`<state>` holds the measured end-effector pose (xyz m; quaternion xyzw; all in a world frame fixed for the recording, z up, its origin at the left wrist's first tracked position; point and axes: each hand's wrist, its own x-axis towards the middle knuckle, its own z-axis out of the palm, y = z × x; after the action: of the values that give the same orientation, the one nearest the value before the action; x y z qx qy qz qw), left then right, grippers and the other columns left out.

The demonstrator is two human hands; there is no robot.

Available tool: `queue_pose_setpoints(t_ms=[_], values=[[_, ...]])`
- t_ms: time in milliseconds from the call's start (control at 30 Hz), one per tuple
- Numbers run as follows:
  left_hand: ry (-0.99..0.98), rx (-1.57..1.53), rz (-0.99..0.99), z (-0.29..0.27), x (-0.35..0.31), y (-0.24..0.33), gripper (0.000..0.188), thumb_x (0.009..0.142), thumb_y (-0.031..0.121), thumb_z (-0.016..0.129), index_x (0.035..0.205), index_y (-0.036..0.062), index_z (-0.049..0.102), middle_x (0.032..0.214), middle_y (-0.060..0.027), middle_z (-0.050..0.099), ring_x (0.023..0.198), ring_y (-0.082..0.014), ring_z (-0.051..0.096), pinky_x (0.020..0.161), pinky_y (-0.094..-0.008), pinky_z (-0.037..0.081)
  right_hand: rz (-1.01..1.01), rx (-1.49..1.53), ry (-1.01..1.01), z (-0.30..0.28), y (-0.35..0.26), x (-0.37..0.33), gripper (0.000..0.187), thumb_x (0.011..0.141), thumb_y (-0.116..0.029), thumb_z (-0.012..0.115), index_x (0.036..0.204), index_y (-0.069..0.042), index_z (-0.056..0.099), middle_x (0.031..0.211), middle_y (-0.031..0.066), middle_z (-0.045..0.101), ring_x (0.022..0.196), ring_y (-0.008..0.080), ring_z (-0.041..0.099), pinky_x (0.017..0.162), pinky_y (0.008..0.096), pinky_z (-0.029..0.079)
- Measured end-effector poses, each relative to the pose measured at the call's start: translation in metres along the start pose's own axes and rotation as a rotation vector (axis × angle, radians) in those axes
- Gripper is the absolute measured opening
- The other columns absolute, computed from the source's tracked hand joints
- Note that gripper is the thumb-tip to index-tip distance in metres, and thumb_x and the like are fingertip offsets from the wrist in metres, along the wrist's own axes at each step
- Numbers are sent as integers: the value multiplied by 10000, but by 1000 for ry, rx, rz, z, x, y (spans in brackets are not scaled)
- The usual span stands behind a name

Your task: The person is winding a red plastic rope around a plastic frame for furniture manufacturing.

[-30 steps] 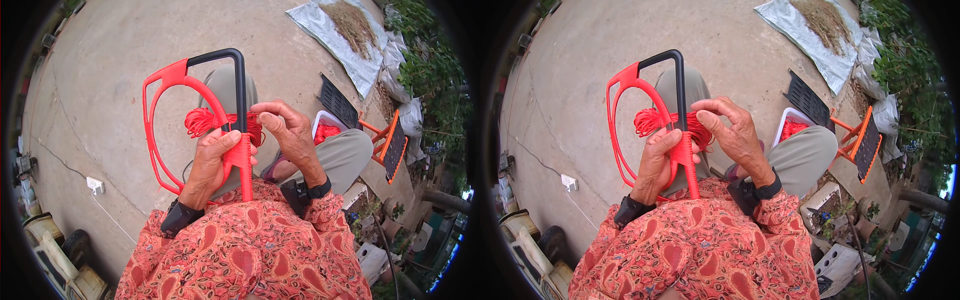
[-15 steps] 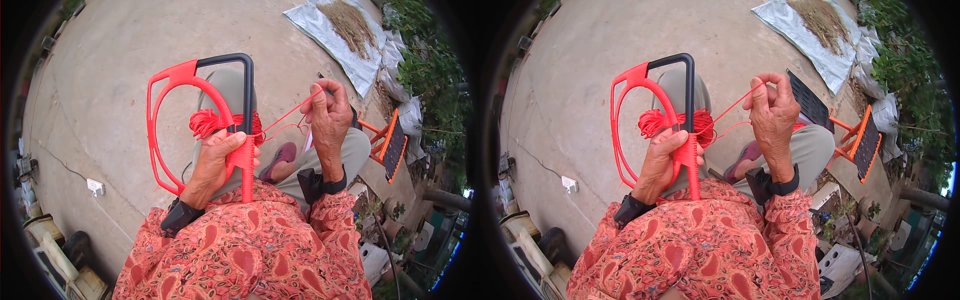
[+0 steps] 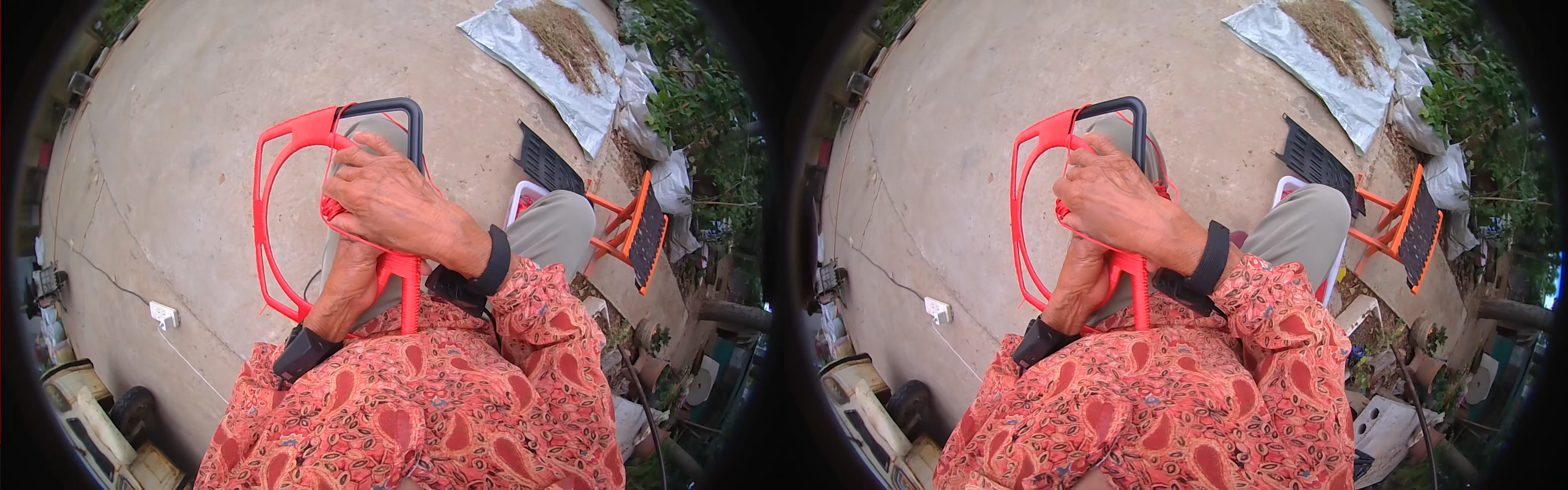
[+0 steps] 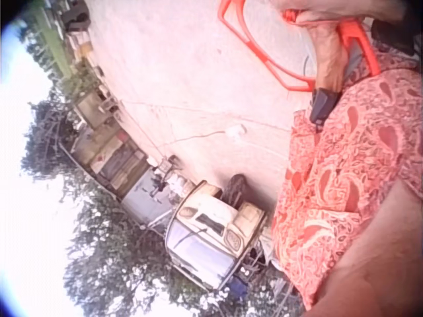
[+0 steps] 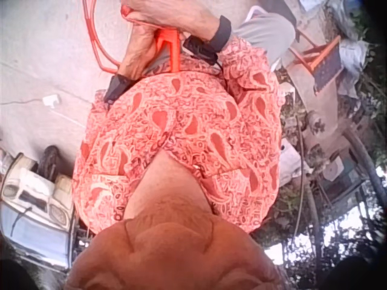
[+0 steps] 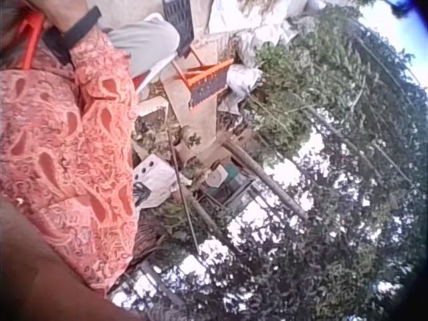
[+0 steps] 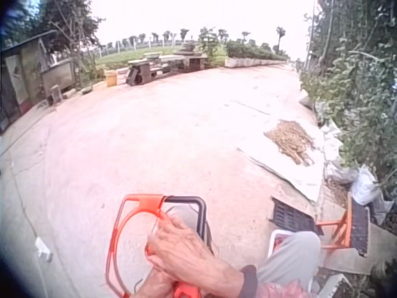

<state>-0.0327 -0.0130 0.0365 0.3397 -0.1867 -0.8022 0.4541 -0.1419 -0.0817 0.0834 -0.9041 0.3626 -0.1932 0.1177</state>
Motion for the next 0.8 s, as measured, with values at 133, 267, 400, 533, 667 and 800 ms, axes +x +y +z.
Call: queue_pose_setpoints(t_ms=[133,267,400,533,667,800], values=[[14,-31,2,7,-1,3,506,871,228,682,1279,38,451,1218,-80,559,1066,-188,583,887,-352,522,-1,155,55,10,2,-1,152,752,-188,656,795,-49,612,797,101,658,860,261,618,962,406,382],[-55,-4,-19,1,1,5,475,876,252,672,1241,22,470,1110,-128,607,899,-235,655,746,-365,574,105,499,142,1,-4,-2,151,851,-174,599,864,-40,531,783,110,617,771,265,607,803,402,452],[-107,30,-145,9,-4,14,260,896,143,626,1075,-37,570,878,-141,660,762,-246,683,625,-338,590,341,1217,268,-14,-8,-1,185,955,-240,555,1000,-67,508,813,-3,521,740,84,487,672,237,423],[-104,129,-186,8,0,12,268,893,119,624,1083,-61,567,872,-159,669,753,-258,687,622,-337,589,369,1159,409,-42,-18,-14,207,972,-261,541,1027,-63,524,879,-31,509,777,35,443,690,196,397],[-8,96,-81,27,1,11,302,886,119,637,1104,-71,552,878,-164,672,767,-259,688,614,-336,588,287,937,551,-74,-20,-23,222,940,-235,601,1019,-40,531,876,-26,521,784,42,459,709,188,396],[42,6,-153,12,1,16,309,895,167,630,1097,-48,538,830,-179,671,690,-263,685,608,-345,585,369,473,592,-118,-12,-54,225,890,-203,663,967,-28,545,843,-3,550,724,53,473,655,197,396]])
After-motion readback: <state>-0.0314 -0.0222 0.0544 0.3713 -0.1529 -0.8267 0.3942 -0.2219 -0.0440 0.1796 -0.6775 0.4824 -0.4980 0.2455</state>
